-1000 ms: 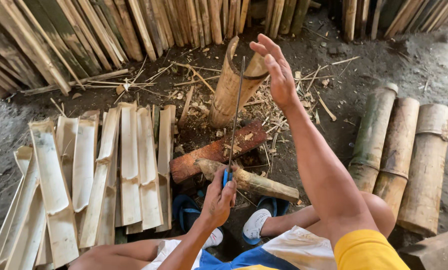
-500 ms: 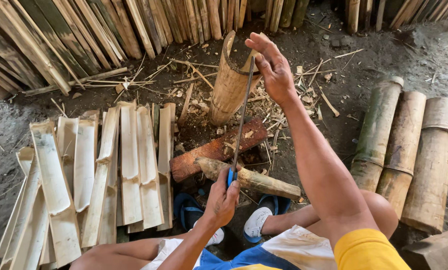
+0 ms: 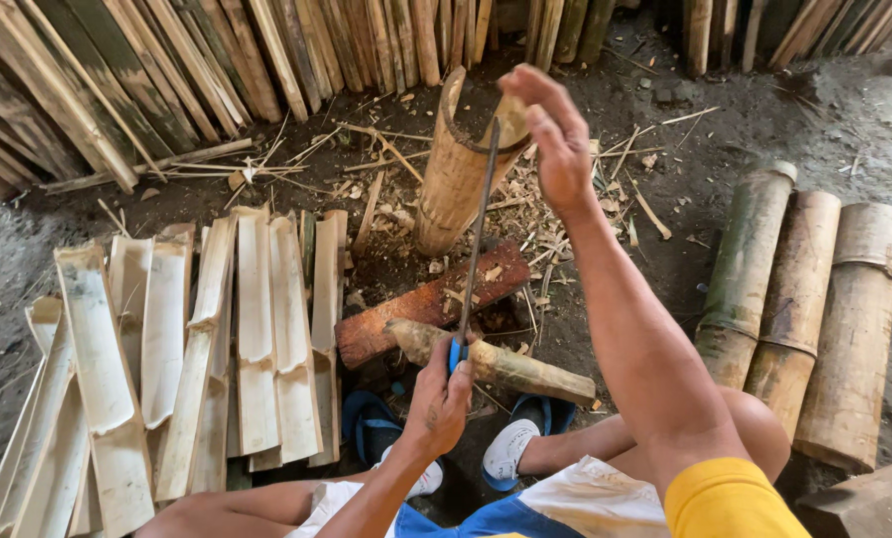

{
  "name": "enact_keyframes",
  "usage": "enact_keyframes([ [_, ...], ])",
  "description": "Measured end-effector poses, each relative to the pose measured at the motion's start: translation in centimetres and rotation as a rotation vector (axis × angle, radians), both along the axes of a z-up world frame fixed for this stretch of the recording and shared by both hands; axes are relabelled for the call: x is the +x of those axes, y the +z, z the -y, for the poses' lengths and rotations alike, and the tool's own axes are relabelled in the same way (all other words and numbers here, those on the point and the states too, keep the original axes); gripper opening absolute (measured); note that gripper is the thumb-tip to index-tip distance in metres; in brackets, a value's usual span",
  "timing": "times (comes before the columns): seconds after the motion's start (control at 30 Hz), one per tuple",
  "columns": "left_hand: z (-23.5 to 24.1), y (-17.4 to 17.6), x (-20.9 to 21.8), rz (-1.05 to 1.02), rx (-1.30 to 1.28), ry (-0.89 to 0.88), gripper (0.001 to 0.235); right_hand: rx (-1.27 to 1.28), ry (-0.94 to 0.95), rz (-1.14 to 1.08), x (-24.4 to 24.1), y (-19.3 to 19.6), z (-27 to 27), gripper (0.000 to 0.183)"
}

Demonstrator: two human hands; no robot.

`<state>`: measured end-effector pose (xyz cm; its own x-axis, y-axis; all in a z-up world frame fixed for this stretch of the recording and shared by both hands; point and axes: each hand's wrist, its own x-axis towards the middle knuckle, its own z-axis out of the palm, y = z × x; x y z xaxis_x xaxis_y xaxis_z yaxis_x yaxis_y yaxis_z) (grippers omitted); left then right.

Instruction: The person splits bamboo poles into flat strips using a metal wedge and a wooden mallet. They position the bamboo vertically on a wooden block, drive the wedge into the top, and strike it repeatedly to split the pole into halves and then quarters.

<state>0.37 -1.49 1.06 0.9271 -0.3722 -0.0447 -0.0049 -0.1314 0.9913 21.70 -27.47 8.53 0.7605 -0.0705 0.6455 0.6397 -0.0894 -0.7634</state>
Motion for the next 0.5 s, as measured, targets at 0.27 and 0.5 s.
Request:
enact_keyframes([
  [0.27, 0.1, 1.4, 0.0, -0.064, -0.042, -0.023, 0.044, -0.466, -0.238, -0.834, -5.3, -9.7, 2.4, 0.038],
  [0.5, 0.2, 1.7, 0.4, -0.041, -0.016, 0.009, 0.048, -1.326, 0.027, -1.434, -21.7, -24.4, 0.6, 0.107],
])
